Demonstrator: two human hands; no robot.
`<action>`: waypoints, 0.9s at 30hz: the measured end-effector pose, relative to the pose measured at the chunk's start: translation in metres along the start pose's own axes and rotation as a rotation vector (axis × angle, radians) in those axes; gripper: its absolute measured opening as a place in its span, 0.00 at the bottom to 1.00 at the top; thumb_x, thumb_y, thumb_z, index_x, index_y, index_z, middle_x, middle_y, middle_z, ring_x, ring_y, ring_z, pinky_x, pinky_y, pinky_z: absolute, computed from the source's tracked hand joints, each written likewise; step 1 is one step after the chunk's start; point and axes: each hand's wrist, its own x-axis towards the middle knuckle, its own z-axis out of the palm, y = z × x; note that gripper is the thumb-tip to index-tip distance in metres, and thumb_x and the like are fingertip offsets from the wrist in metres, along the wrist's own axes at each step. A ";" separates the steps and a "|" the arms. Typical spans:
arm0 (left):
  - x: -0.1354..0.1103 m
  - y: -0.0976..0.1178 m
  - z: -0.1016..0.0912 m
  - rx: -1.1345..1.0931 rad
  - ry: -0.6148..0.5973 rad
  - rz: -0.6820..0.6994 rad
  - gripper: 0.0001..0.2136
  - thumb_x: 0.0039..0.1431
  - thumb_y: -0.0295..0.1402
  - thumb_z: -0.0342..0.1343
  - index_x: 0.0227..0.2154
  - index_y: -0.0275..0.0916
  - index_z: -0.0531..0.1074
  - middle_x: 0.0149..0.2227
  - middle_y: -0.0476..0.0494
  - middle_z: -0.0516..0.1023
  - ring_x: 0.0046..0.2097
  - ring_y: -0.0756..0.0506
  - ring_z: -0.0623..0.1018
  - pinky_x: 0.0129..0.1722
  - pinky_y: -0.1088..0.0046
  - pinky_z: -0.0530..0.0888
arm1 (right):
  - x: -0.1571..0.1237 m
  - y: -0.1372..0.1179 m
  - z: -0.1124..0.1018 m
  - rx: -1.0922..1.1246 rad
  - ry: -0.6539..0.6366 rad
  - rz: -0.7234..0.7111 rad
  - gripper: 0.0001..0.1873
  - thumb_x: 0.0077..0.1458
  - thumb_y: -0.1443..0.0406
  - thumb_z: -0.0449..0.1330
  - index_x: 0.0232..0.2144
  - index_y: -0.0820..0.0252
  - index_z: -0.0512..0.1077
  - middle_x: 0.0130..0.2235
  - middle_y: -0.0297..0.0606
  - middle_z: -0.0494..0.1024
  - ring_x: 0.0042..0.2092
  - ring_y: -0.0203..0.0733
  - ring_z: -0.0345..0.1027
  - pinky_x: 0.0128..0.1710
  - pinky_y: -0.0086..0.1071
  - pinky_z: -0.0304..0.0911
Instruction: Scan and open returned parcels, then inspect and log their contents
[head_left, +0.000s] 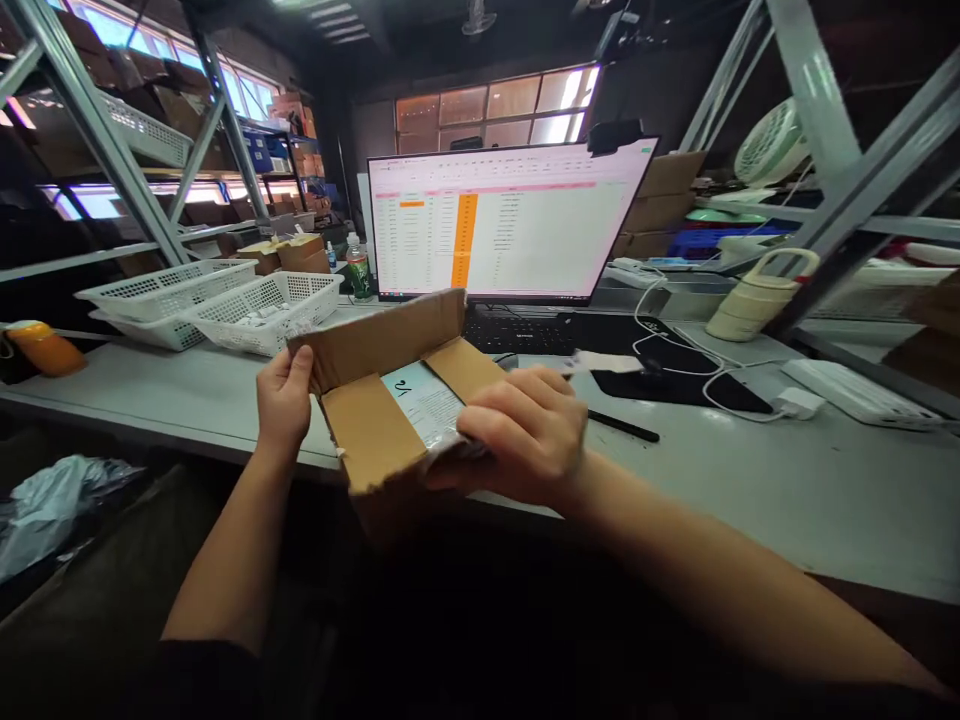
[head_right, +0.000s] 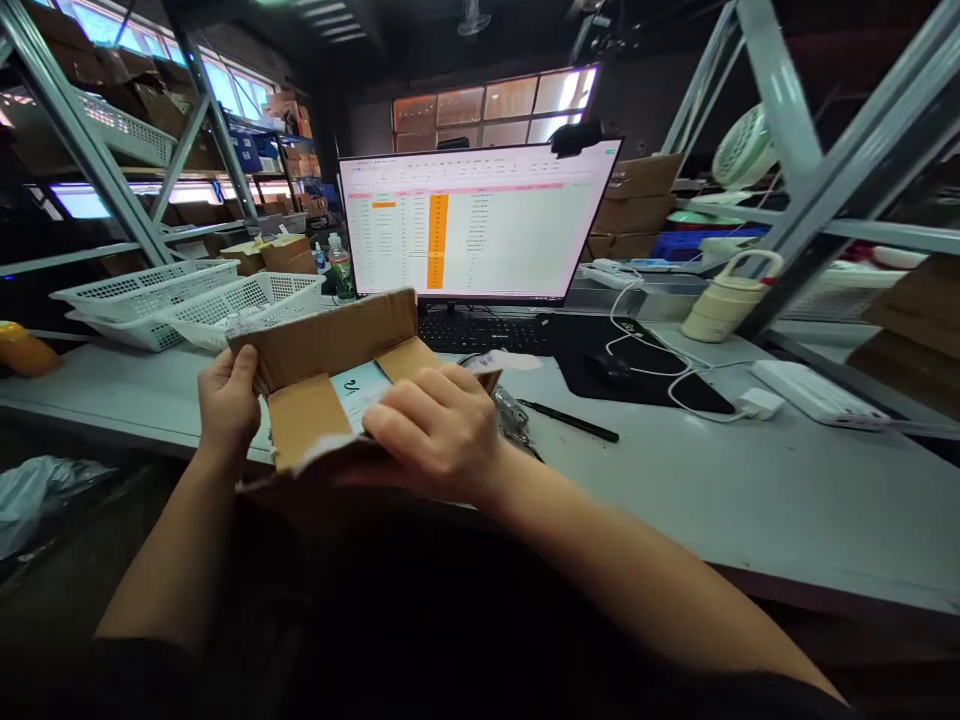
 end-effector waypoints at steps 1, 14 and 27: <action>0.005 -0.006 0.002 -0.123 0.012 -0.070 0.17 0.58 0.49 0.61 0.37 0.37 0.78 0.35 0.44 0.82 0.38 0.44 0.80 0.39 0.71 0.77 | -0.004 -0.005 -0.008 0.006 -0.005 -0.004 0.15 0.61 0.51 0.61 0.31 0.55 0.71 0.28 0.34 0.75 0.30 0.39 0.65 0.32 0.36 0.57; 0.015 0.036 -0.003 0.353 -0.099 0.305 0.25 0.58 0.30 0.61 0.58 0.45 0.67 0.62 0.39 0.67 0.66 0.39 0.64 0.65 0.55 0.65 | -0.055 -0.057 -0.047 0.180 -0.266 0.253 0.17 0.59 0.51 0.62 0.46 0.51 0.77 0.43 0.41 0.83 0.46 0.49 0.75 0.45 0.45 0.71; -0.028 0.092 0.018 0.363 -0.710 0.554 0.27 0.67 0.57 0.36 0.30 0.40 0.69 0.37 0.42 0.67 0.43 0.41 0.71 0.56 0.54 0.70 | 0.057 0.041 -0.006 0.048 -1.273 0.359 0.24 0.56 0.59 0.59 0.54 0.55 0.74 0.49 0.48 0.79 0.45 0.58 0.75 0.37 0.42 0.68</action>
